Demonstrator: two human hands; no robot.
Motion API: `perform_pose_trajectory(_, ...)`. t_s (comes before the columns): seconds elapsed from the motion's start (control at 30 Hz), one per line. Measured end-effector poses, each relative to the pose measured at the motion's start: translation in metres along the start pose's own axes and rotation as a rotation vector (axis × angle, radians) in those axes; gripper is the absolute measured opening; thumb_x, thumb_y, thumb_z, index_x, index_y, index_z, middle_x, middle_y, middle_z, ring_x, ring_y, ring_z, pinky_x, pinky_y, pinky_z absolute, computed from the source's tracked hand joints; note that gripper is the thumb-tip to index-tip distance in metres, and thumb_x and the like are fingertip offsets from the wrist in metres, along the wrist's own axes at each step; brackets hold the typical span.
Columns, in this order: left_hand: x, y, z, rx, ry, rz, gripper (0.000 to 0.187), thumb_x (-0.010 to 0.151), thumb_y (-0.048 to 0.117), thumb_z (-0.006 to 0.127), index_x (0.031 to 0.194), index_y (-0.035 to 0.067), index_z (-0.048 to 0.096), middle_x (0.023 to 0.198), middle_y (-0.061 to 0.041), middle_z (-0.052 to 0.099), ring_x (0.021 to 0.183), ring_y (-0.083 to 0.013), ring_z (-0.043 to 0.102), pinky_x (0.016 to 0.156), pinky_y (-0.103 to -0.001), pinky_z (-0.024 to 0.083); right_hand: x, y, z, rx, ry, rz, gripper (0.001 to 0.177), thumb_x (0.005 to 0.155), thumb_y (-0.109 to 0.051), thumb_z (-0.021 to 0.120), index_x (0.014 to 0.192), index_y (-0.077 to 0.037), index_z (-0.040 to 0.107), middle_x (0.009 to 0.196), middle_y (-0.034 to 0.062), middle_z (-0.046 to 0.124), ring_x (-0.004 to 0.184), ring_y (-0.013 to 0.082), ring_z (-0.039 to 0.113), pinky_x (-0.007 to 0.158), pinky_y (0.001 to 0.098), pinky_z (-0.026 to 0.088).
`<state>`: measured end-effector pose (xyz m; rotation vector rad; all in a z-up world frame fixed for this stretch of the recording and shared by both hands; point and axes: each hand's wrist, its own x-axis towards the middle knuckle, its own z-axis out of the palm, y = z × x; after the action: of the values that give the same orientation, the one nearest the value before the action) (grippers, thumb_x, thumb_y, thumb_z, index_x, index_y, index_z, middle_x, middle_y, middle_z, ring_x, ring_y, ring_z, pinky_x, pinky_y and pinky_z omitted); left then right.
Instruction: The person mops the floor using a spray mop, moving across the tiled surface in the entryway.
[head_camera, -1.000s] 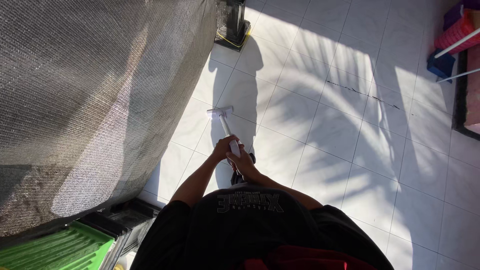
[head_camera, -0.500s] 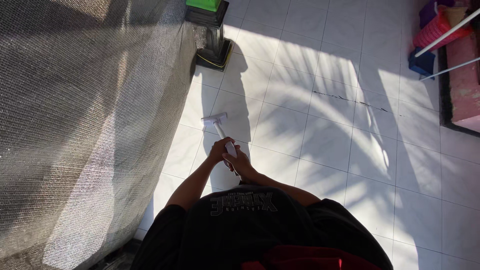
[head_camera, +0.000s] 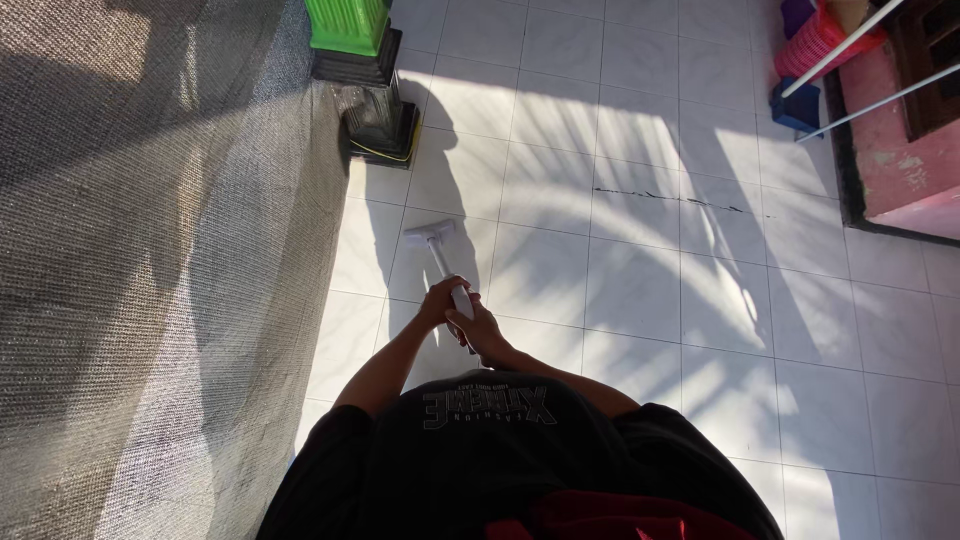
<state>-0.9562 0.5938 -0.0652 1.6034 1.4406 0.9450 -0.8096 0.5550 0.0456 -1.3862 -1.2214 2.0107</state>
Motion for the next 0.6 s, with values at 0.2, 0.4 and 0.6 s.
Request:
perform_pose_trajectory(0.2,0.044,-0.016,-0.017,0.073,-0.114,-0.067,0.039,0.074,0.026,0.086,0.106,0.014,0.069,0.099,-0.007,0.076,0.094,-0.0261,0.076,0.081,-0.039,0.060,0.032,-0.028,0.000,0.004,0.116,0.011,0.028,0.092,-0.029,0.069,0.103,-0.007,0.055,0.064,0.0023,0.054,0.052,0.0115,0.051,0.049,0.0284,0.044)
perform_pose_trajectory(0.4,0.099,-0.057,-0.056,-0.068,-0.180,-0.071,0.032,0.082,0.027,0.081,0.108,0.013,0.068,0.099,-0.006,0.077,0.094,-0.0230,0.077,0.083,-0.037,0.061,0.112,-0.039,0.027,0.069,0.179,-0.035,0.031,0.093,-0.028,0.070,0.101,-0.003,0.054,0.064,0.0026,0.055,0.052,0.0121,0.051,0.048,0.0294,0.043)
perform_pose_trajectory(0.6,0.168,-0.093,-0.098,0.003,-0.277,0.013,0.033,0.079,0.027,0.081,0.108,0.017,0.069,0.103,-0.002,0.078,0.097,-0.0226,0.076,0.084,-0.037,0.060,0.179,-0.064,0.046,0.102,0.262,-0.083,0.028,0.093,-0.029,0.069,0.096,-0.004,0.057,0.063,0.0023,0.055,0.051,0.0123,0.051,0.048,0.0294,0.043)
